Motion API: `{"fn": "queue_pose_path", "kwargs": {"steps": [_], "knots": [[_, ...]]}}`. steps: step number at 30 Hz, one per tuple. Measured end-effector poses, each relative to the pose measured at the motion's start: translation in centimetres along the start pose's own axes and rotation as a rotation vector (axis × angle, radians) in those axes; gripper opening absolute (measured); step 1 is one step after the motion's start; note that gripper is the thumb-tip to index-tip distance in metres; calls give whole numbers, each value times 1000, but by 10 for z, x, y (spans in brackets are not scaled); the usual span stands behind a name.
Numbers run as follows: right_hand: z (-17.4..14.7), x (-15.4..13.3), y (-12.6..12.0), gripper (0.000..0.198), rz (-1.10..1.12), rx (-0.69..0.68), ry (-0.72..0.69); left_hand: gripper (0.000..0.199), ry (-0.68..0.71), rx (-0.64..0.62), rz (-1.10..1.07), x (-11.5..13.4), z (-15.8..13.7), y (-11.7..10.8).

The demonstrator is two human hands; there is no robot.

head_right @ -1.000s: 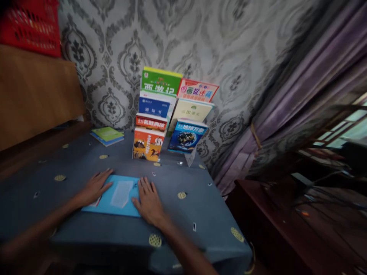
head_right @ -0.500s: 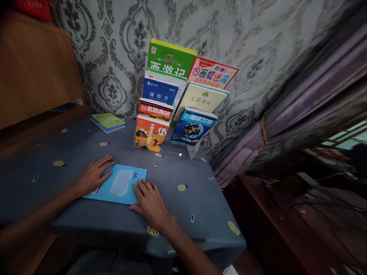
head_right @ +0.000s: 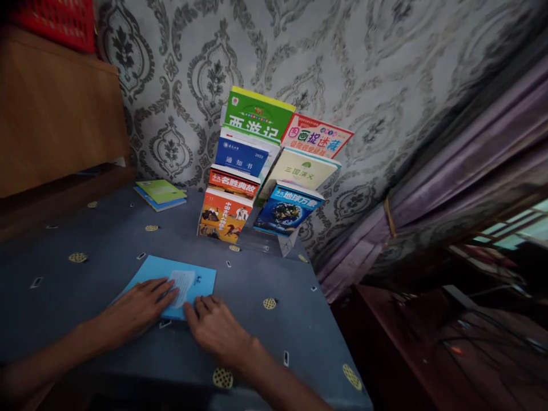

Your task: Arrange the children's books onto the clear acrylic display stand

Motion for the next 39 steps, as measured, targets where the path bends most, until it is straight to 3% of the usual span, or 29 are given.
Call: {"fn": "queue_pose_path", "kwargs": {"steps": [3, 6, 9, 13, 16, 21, 26, 29, 31, 34, 36, 39], "knots": [[-3, 20, -3, 29, 216, 47, 97, 50, -34, -27, 15, 2, 3, -5], [-11, 44, 7, 41, 527, 214, 214, 49, -38, -39, -4, 2, 4, -17], [-18, 65, 24, 50, 835, 391, 310, 34, -34, -13, -140, 0, 2, -31], [-18, 81, 40, 37, 1156, 540, 374, 32, -24, 117, -385, -2, -2, -53], [-17, 85, 46, 32, 1297, 532, 460, 33, -74, 172, -648, -4, -3, -72], [-8, 81, 47, 39, 1629, 557, 507, 38, -348, 144, -1200, -5, 9, -89], [6, 67, 36, 39, 1748, 562, 438, 53, -487, 301, -1653, 3, 25, -82], [9, 63, 31, 41, 1781, 536, 442, 63, -593, 381, -1804, 6, 30, -69], [8, 63, 31, 41, 1786, 513, 459, 65, -646, 393, -1815, 4, 30, -59], [5, 64, 37, 43, 1765, 470, 504, 63, -606, 399, -1704, -10, 31, -45], [2, 66, 43, 47, 1706, 439, 547, 60, -550, 434, -1526, -29, 29, -37], [-3, 71, 50, 47, 1511, 386, 641, 55, -501, 491, -1092, -56, 24, -29]]}}
Point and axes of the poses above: each hand's wrist, its own z-axis towards the middle knuckle, its own y-axis out of the palm, x = y × z, the point moved 5 cm from there along z, towards the middle knuckle, and after that the axes turned 4 degrees about -z, right-handed, at the moved point
